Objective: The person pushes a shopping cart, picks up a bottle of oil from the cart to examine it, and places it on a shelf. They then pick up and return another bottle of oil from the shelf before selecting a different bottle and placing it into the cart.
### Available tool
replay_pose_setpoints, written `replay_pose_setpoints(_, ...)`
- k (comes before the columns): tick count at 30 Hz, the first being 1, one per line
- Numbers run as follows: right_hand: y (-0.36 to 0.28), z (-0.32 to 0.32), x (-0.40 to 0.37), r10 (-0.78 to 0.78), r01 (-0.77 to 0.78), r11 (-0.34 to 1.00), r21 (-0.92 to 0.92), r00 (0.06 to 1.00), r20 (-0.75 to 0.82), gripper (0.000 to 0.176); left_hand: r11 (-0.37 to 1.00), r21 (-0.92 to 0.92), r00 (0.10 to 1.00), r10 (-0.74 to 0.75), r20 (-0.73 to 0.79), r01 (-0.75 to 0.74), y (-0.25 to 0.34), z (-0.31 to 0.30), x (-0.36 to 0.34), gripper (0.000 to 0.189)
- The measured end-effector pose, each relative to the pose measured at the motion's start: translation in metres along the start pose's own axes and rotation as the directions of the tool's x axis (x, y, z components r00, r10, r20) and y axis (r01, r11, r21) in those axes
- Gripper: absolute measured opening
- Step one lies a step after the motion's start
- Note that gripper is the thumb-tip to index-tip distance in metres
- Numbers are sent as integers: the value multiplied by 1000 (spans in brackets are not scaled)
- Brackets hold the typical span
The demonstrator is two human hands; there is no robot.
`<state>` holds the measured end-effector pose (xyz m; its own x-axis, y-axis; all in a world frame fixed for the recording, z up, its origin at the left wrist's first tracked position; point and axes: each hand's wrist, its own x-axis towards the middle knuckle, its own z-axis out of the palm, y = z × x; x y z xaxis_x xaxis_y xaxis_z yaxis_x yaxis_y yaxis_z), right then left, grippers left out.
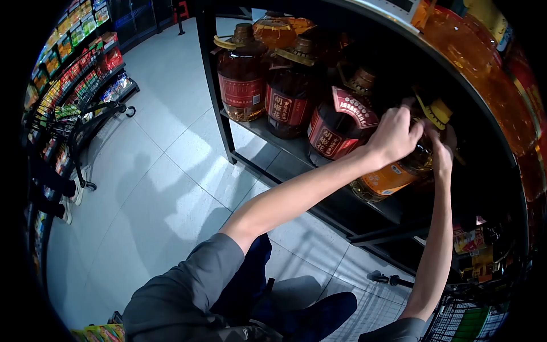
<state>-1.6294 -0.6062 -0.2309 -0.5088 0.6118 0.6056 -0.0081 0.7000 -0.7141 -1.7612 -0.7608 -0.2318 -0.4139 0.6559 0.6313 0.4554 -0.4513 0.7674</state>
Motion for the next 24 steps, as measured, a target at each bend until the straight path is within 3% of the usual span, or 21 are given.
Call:
replay_pose_setpoints(1,-4,4,-3,-36,35,999,-14,999,-40,37,998,-3,998,61,-19,-62,-4,3,-10,32)
replay_pose_setpoints(3,-11,5,-7,-128,120,982,-147,991,-49,36,901,116,889,432,-149,-418,-11,1,-28,27)
replay_pose_setpoints(4,-25,8,-13,-162,138,939,-314,985,-53,35,842,155,822,539,-186,-517,-14,-4,-34,25)
replay_pose_setpoints(5,-37,14,-25,-118,30,881,-472,981,-157,37,773,197,741,635,-218,-603,-18,-10,-40,23)
replay_pose_setpoints(7,-39,18,-45,-258,33,707,-707,942,-214,42,743,220,705,669,-235,-632,-21,-33,-51,17)
replay_pose_setpoints(9,-47,29,-62,-518,197,582,-789,837,-173,47,730,282,673,684,-283,-623,-28,-62,-57,15)
replay_pose_setpoints(11,-62,40,-83,-506,163,576,-801,841,-193,41,809,310,716,587,-379,-500,-37,-91,-62,13)
replay_pose_setpoints(13,-72,53,-103,-593,398,595,-698,804,-48,33,874,345,747,475,-465,-341,-44,-126,-65,12)
replay_pose_setpoints(15,-104,81,-109,-617,633,450,-630,730,292,32,955,283,745,250,-619,-86,-53,-152,-66,11)
replay_pose_setpoints(17,-129,116,-99,-602,742,426,-517,659,451,39,984,61,721,-78,-688,165,-51,-178,-65,18)
replay_pose_setpoints(18,-142,132,-90,-557,735,474,-485,677,482,42,947,-95,685,-288,-669,306,-46,-192,-64,23)
replay_pose_setpoints(19,-153,147,-78,-509,723,519,-456,690,515,44,915,-151,644,-374,-667,375,-52,-200,-64,28)
replay_pose_setpoints(24,-190,221,-4,-253,543,653,-528,814,523,56,835,-299,571,-538,-621,461,-37,-231,-57,35)
